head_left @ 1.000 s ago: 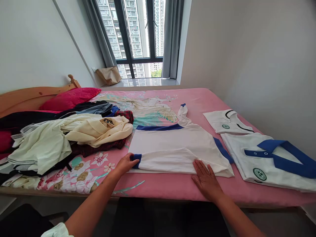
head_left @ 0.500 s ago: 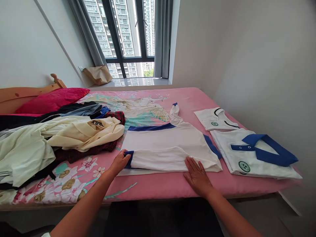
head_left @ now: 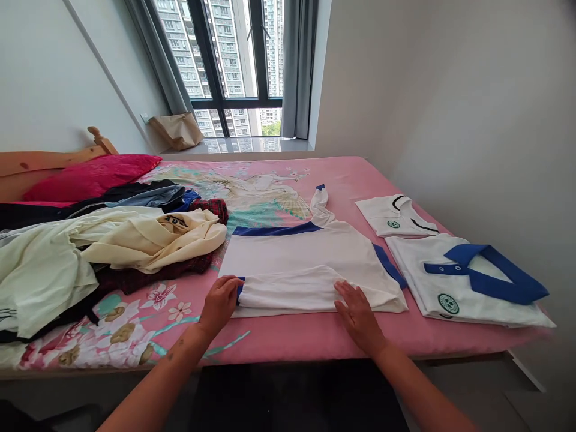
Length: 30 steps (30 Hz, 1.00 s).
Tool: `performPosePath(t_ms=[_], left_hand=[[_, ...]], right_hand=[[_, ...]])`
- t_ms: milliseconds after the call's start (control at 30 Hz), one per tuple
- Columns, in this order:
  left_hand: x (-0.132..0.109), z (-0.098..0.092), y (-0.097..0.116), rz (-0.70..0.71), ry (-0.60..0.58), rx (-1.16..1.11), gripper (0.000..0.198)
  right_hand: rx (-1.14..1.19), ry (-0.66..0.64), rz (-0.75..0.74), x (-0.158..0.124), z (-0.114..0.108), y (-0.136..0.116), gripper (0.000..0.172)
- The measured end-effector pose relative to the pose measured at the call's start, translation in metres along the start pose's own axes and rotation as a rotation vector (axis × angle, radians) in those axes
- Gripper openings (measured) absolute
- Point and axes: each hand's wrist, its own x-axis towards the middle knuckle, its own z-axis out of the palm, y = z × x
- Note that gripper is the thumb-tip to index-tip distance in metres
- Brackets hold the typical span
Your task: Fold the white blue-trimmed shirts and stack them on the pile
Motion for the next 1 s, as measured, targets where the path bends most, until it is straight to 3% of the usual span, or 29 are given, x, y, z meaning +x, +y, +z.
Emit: performPosePath(t_ms=[100, 233, 333, 467, 600, 733, 867, 1000], left_hand=[[-0.001, 0.018, 0.028, 0.224, -0.125, 0.02, 0.036], [-0.003, 0.046, 0.045, 0.249, -0.219, 0.09, 0.033], [-0.007, 0.051, 0.037, 0.201, -0.246, 0.142, 0.037], [-0.004, 0.042, 0.026, 0.196, -0.359, 0.196, 0.056], [0.008, 0.044, 0.04, 0.316, -0.374, 0.152, 0.037], [0.012, 0.062, 0.047, 0.343, -0.408, 0.223, 0.042], [0.004, 0.075, 0.033, 0.235, -0.414, 0.351, 0.056], [0.003, 0.075, 0.029, 0.22, -0.42, 0.383, 0.057]], right_hand=[[0.231, 0.081, -0.04, 0.027, 0.005, -0.039, 0.031], [0.217, -0.081, -0.112, 0.055, 0.03, -0.064, 0.03], [0.088, -0.201, -0.141, 0.062, 0.043, -0.049, 0.029], [-0.092, -0.336, -0.085, 0.062, 0.046, -0.032, 0.047], [-0.102, -0.321, -0.087, 0.064, 0.049, -0.056, 0.046], [-0.083, -0.397, -0.126, 0.067, 0.057, -0.066, 0.048], [-0.216, -0.51, 0.088, 0.07, 0.047, -0.033, 0.067], [-0.277, -0.5, 0.221, 0.071, 0.036, -0.02, 0.07]])
